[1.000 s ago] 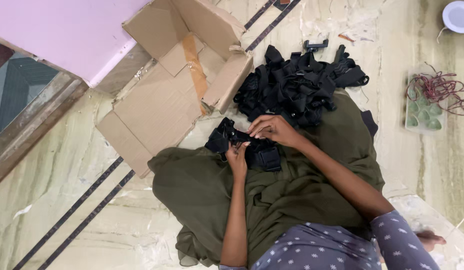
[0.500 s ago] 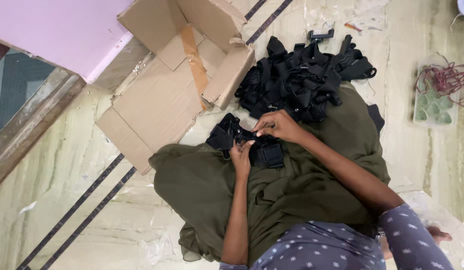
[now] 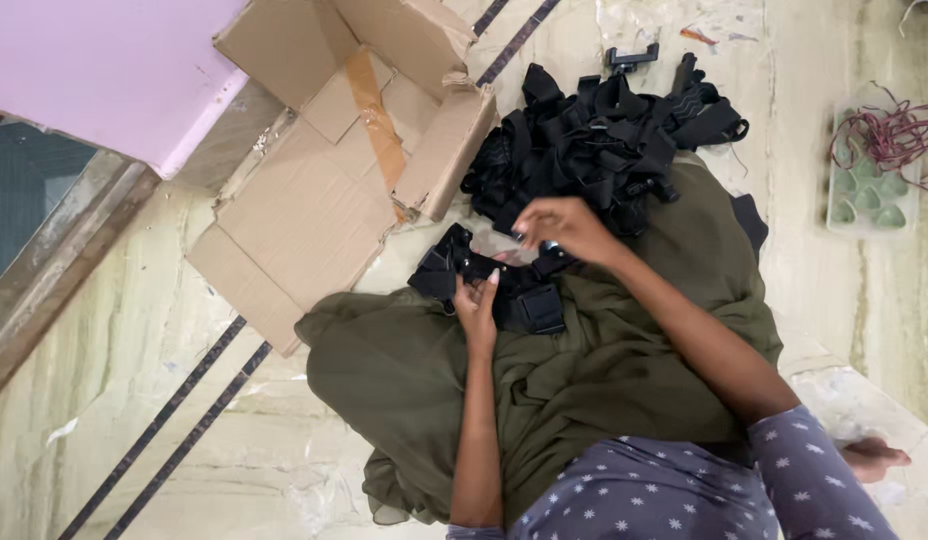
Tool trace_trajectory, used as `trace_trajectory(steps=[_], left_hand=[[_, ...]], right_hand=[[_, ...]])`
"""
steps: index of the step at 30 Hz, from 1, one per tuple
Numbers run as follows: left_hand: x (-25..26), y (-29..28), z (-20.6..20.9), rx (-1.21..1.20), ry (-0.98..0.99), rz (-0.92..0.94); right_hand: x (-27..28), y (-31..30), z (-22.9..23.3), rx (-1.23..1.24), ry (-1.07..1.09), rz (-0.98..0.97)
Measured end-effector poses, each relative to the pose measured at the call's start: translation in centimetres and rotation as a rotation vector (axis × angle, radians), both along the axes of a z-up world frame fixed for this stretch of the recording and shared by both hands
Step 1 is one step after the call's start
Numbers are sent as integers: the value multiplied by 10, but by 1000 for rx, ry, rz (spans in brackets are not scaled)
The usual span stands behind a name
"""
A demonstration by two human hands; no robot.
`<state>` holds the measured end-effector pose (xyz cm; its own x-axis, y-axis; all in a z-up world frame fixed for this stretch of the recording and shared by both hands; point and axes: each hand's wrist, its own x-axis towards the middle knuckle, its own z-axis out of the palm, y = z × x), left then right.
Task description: The person sits on the floor and assembles black camera mounts by hand, using a small metal tool to tighten screws. They handle multiple mounts, placing some into a cardboard box and others on the floor.
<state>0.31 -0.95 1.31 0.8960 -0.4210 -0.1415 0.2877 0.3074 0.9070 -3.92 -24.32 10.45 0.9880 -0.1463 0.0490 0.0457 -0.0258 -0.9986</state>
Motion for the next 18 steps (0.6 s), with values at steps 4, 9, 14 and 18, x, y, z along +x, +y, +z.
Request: trace_trajectory(steps=[4,9,14,18], left_hand=[[5,1,35,-140,-106,-68],[11,1,44,-205,-64,-14],[23,7,32,-398,125,39],[31,17,5,-666,369,71]], right_hand=[[2,-26,-12,126,-41,-164],[-1,-37,-19,81,38,-312],[0,-41,-24,-14,45,-341],[4,-32,-33,-167,77,-342]])
